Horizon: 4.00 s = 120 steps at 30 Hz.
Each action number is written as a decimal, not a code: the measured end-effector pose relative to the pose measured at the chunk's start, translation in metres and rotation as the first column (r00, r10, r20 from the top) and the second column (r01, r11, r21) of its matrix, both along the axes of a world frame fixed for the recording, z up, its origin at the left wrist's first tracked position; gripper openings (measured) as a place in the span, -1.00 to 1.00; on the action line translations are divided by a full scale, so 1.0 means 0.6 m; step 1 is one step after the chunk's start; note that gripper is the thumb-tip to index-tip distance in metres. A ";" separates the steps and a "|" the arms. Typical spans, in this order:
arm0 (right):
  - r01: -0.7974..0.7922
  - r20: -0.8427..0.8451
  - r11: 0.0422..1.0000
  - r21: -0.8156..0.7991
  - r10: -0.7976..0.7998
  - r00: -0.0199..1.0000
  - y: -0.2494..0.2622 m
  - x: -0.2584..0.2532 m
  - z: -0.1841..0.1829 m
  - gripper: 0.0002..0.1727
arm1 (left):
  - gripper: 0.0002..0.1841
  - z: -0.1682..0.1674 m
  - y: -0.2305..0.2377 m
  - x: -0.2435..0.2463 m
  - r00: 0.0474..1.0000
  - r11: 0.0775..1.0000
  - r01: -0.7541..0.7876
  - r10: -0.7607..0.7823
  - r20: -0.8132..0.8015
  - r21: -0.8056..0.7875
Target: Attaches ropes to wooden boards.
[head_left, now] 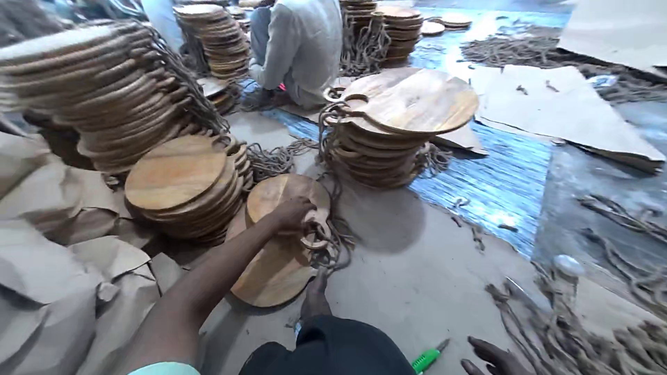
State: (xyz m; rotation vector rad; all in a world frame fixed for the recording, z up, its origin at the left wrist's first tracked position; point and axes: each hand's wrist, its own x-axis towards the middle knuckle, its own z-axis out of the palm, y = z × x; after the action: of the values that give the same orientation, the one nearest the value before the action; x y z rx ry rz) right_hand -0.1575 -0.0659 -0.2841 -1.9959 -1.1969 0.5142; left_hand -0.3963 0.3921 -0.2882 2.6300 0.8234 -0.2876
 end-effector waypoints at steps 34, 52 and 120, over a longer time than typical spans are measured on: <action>0.213 -0.540 0.965 0.154 -0.098 0.836 0.424 -0.107 -0.009 0.28 | -0.86 0.408 -0.115 0.075 0.645 0.966 0.238 -0.080 0.760 -0.100; -0.004 -0.325 0.992 -0.126 -0.038 0.945 0.179 0.073 -0.001 -0.66 | -0.36 0.011 -0.209 0.038 0.844 0.937 -0.345 0.288 -0.452 -0.047; 0.192 -0.370 0.975 0.112 -0.138 0.919 0.196 -0.089 0.029 -0.73 | -0.59 0.137 -0.114 0.318 0.787 0.836 0.164 0.209 0.580 -0.524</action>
State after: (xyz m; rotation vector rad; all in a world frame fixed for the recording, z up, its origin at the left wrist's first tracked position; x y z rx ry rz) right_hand -0.2106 0.0520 -0.2666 -1.7622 -0.8070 0.6536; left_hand -0.2056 0.3236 -0.2060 1.9519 0.4430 0.3126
